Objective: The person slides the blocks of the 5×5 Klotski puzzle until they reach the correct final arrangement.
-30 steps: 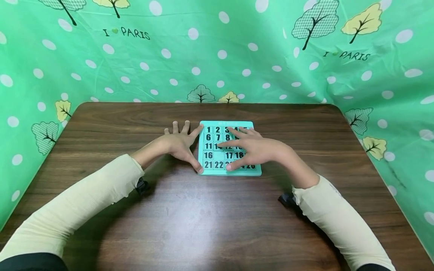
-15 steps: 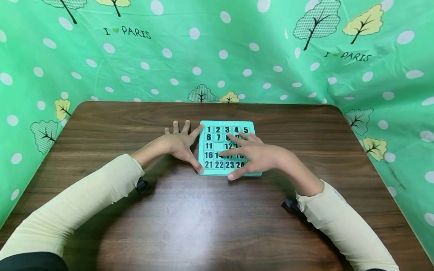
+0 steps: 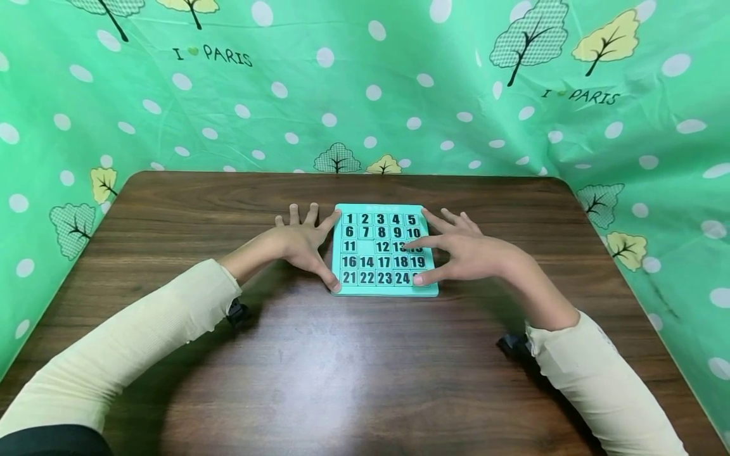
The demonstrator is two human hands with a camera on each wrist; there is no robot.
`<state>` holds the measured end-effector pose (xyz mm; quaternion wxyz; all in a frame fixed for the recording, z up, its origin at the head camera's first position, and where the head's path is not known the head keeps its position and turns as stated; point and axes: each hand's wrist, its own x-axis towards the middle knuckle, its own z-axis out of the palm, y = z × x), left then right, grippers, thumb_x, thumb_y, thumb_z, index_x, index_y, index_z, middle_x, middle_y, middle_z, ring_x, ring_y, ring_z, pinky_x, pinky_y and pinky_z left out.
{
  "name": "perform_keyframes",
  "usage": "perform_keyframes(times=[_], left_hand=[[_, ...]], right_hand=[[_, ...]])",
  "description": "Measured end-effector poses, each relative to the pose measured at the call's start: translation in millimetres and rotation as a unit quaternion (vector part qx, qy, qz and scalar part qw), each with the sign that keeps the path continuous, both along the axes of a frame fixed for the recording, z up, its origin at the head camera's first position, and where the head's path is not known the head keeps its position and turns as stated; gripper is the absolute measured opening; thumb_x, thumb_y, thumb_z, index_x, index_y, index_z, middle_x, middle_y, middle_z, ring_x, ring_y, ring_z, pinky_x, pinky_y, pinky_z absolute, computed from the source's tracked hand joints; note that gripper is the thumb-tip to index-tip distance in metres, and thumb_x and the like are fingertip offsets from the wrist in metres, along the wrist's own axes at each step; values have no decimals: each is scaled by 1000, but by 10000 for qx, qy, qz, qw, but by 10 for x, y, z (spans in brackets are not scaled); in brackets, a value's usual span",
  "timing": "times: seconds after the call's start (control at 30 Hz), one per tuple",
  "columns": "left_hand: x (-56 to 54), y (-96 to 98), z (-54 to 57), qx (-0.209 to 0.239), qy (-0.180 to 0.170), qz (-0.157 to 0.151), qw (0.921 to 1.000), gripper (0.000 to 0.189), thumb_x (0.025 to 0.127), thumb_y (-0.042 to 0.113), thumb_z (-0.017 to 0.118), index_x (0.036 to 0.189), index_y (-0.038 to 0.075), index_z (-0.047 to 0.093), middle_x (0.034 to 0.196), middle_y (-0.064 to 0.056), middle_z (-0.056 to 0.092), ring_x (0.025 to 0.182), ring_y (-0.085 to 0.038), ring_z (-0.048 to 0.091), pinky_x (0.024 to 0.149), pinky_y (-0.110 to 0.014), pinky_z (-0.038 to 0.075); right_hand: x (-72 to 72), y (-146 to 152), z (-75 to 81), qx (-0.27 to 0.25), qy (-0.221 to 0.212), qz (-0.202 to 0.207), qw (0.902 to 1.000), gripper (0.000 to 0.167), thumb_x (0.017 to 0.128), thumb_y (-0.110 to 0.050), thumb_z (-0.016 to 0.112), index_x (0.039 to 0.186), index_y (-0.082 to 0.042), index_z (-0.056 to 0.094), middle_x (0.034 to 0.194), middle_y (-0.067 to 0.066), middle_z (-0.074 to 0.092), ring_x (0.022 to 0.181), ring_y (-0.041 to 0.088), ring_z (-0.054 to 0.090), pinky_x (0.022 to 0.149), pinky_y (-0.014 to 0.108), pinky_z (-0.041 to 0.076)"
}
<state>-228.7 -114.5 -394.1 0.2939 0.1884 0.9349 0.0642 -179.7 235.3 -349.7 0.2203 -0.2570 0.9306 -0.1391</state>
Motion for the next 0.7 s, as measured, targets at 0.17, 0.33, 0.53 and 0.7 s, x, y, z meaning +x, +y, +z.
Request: perform_keyframes(times=[0.17, 0.33, 0.53, 0.7], left_hand=[[89, 17, 165, 69, -82, -24, 9999, 171, 63, 93, 91, 180, 37, -21, 185, -31, -20, 165, -68, -22, 128, -92, -2], [110, 10, 211, 78, -134, -15, 9999, 165, 71, 85, 92, 180, 34, -20, 185, -31, -20, 166, -68, -22, 129, -91, -2], [27, -7, 82, 23, -152, 38, 9999, 173, 59, 96, 90, 179, 40, -23, 186, -27, -24, 166, -65, -25, 130, -90, -3], [-18, -10, -12, 7, -62, 33, 10000, 177, 53, 101, 88, 177, 44, -25, 186, -26, -24, 166, -65, -26, 128, -91, -3]], right_hand=[[-19, -91, -27, 40, 93, 148, 9998, 72, 96, -66, 83, 159, -33, 68, 190, 24, 10, 173, 63, 1, 134, 84, -3], [-52, -274, -49, 62, 139, 282, 9995, 72, 96, -67, 82, 157, -32, 68, 190, 24, 12, 173, 62, 3, 135, 84, -1], [-64, -350, -43, 103, 181, 273, 9994, 70, 96, -66, 83, 155, -32, 70, 191, 22, 11, 174, 61, 1, 136, 82, 0], [-13, -250, 9, -43, 188, 217, 9996, 66, 97, -65, 83, 153, -33, 72, 191, 22, 11, 174, 60, 0, 135, 82, -2]])
